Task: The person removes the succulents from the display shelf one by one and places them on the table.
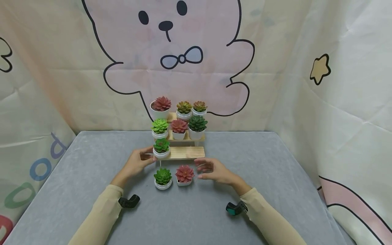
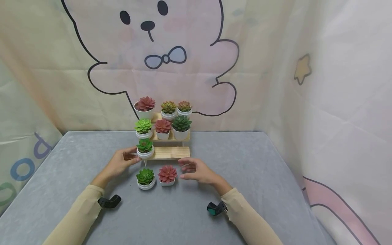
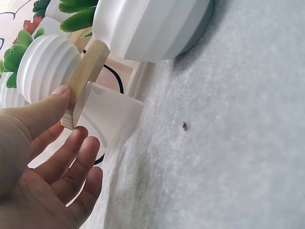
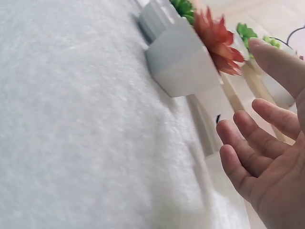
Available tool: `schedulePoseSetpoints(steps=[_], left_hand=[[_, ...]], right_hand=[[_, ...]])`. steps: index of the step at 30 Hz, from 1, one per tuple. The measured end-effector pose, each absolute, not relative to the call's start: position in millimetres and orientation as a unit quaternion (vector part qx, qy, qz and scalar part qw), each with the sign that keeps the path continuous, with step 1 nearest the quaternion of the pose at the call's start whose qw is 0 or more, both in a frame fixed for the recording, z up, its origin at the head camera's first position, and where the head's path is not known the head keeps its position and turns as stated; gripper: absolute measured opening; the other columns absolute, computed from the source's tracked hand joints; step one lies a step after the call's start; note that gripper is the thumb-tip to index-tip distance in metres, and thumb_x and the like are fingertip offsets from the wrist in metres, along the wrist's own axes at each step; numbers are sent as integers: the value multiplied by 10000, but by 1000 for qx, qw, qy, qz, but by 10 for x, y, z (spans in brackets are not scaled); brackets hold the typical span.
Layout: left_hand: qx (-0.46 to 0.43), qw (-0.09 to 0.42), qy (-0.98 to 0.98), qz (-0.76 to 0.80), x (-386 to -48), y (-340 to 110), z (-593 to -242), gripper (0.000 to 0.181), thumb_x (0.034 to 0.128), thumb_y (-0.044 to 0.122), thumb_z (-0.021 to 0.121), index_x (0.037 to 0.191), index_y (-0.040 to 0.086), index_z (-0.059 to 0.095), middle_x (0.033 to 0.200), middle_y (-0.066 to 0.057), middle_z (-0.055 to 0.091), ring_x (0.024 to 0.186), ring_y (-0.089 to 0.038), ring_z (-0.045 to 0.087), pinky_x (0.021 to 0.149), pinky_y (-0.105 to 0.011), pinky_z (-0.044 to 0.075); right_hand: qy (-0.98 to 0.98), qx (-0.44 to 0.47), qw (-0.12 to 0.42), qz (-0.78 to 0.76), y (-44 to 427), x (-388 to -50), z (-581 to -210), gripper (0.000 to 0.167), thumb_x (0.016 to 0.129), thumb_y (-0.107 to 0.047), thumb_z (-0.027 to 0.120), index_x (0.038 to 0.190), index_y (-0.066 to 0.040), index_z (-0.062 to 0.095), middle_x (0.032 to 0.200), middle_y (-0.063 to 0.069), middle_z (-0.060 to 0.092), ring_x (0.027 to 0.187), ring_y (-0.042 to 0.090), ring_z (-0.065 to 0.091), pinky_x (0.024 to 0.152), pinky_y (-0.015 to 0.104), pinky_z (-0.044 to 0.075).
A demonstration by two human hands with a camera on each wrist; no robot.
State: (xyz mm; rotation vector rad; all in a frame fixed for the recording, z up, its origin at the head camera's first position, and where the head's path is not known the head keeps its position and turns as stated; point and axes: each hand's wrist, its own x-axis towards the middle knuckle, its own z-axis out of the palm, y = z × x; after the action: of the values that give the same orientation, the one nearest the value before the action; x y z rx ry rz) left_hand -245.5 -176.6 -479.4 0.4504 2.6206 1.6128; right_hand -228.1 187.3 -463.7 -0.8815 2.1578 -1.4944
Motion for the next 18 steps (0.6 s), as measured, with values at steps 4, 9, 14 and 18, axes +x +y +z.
schedulePoseSetpoints(steps=[4, 9, 14, 18], left_hand=[[145, 14, 842, 519, -2446, -1768, -4797, 594, 959, 109, 698, 1465, -87, 457, 1356, -309, 604, 1107, -381, 676, 851, -221, 555], [143, 17, 839, 525, -2441, -1766, -4802, 597, 953, 92, 701, 1467, -86, 455, 1363, -307, 601, 1114, -390, 673, 831, -162, 531], [141, 18, 839, 525, -2442, -1762, -4807, 603, 953, 100, 702, 1470, -85, 452, 1370, -306, 597, 1122, -393, 671, 848, -207, 553], [146, 14, 839, 524, -2447, -1757, -4815, 602, 957, 113, 701, 1463, -99, 452, 1364, -315, 596, 1109, -379, 679, 864, -251, 572]], right_hand=[[761, -312, 163, -544, 1921, -2300, -4609, 587, 927, -65, 717, 1429, 110, 467, 1369, 367, 536, 1200, 524, 585, 999, 394, 560], [765, -294, 149, -553, 1964, -2322, -4555, 562, 934, -79, 709, 1429, 72, 491, 1393, 354, 536, 1205, 510, 581, 947, 249, 554], [760, -273, 147, -571, 1967, -2371, -4519, 535, 954, -67, 680, 1437, 62, 488, 1373, 344, 547, 1228, 547, 542, 927, 205, 548], [765, -265, 139, -571, 1950, -2419, -4519, 511, 971, -76, 657, 1435, 60, 494, 1375, 321, 563, 1220, 563, 536, 921, 204, 549]])
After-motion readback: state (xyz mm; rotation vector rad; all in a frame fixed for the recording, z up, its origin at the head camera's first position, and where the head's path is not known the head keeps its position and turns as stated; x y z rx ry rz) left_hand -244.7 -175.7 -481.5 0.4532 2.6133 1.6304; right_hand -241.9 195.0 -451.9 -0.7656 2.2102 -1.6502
